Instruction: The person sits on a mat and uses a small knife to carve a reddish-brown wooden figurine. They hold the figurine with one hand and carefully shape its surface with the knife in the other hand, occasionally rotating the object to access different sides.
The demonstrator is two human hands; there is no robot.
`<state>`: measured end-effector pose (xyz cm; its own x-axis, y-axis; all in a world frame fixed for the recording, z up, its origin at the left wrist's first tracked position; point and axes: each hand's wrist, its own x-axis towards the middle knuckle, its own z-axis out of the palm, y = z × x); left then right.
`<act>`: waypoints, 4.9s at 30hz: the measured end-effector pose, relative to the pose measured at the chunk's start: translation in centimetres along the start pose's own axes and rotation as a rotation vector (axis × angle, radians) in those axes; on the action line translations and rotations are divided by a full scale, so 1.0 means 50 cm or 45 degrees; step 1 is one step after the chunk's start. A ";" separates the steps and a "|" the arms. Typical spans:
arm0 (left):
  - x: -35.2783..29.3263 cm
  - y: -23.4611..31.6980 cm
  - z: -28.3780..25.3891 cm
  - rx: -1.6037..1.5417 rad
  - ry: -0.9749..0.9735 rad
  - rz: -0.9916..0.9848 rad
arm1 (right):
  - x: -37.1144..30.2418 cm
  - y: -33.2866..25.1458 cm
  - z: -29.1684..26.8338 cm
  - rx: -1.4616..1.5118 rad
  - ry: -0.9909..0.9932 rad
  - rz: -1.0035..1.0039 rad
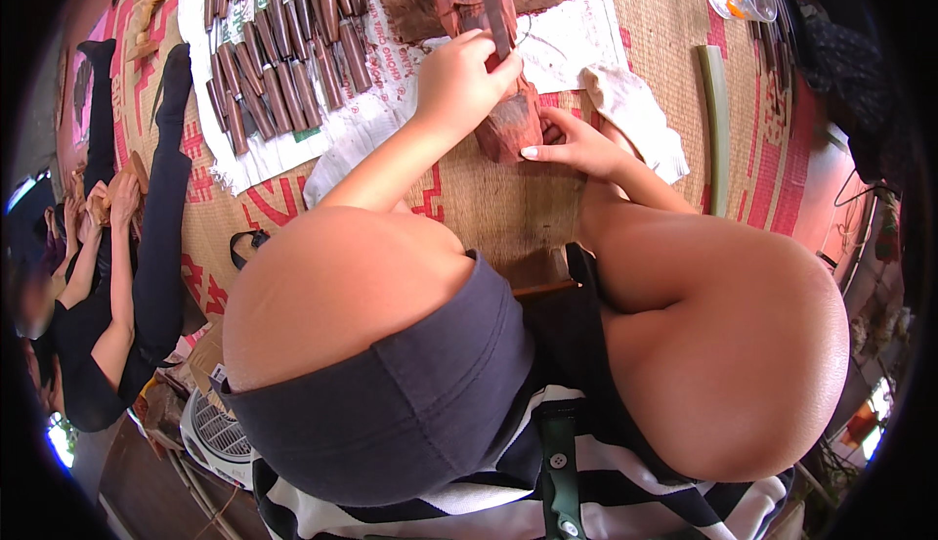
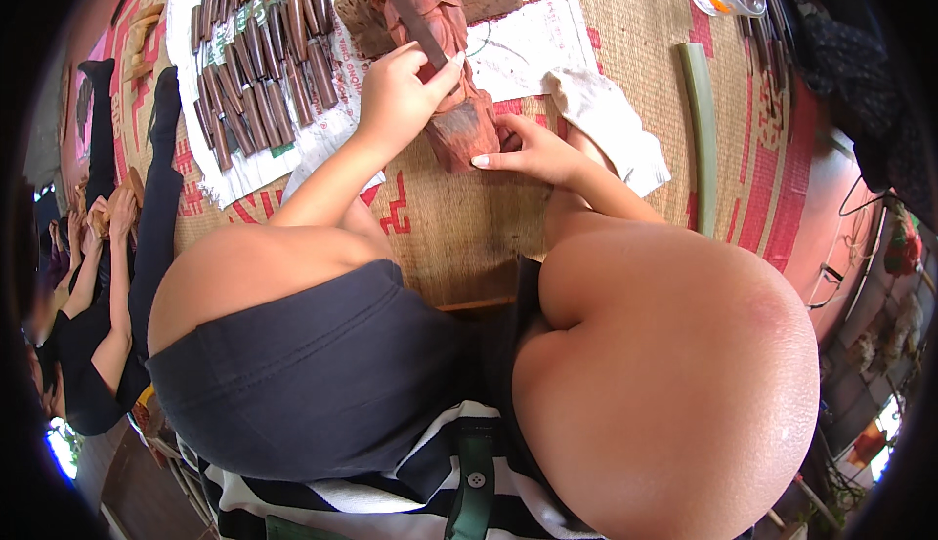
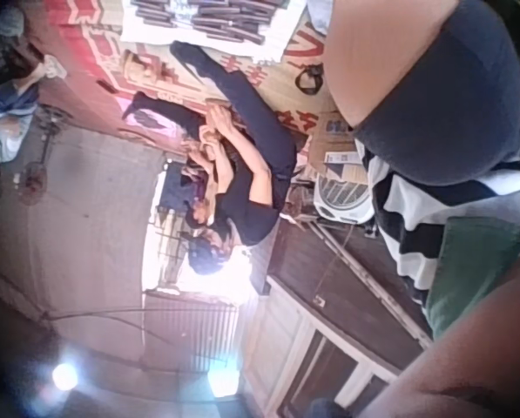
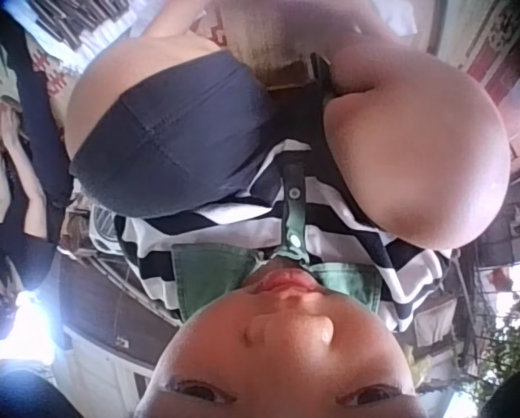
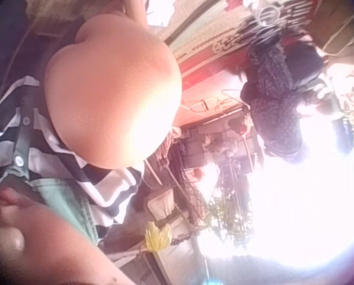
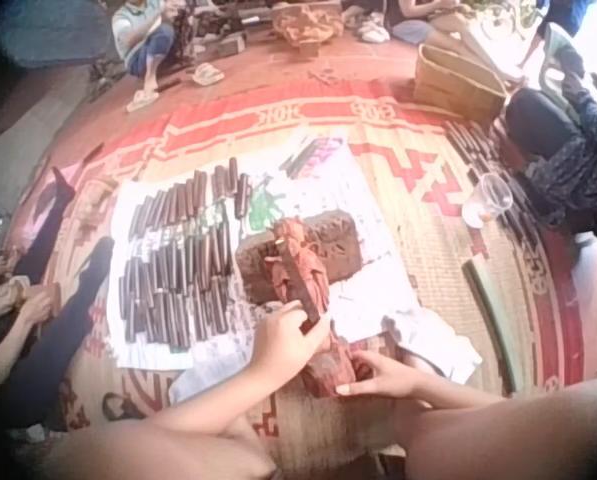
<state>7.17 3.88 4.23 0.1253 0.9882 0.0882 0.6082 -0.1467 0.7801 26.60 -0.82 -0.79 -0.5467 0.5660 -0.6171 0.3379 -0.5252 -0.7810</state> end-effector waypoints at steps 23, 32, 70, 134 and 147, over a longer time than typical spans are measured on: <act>0.003 0.008 0.006 -0.379 -0.242 -0.394 | 0.007 0.022 -0.002 -0.021 0.001 -0.083; 0.009 -0.029 0.015 -0.237 -0.281 -0.249 | 0.009 0.019 -0.001 -0.035 -0.004 -0.098; -0.001 -0.029 -0.002 -0.472 -0.289 -0.294 | 0.009 0.023 -0.005 -0.043 -0.009 -0.073; -0.012 -0.043 -0.006 -0.590 -0.253 -0.170 | 0.001 0.015 -0.005 -0.008 -0.005 -0.068; -0.012 -0.059 -0.021 -0.438 -0.185 -0.053 | 0.008 0.009 -0.004 -0.009 -0.035 -0.073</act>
<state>4.49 3.78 2.52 0.2308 0.9728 -0.0171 0.3193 -0.0591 0.9458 26.70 -0.70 -1.39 -0.5861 0.5771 -0.5687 0.3108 -0.4881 -0.8156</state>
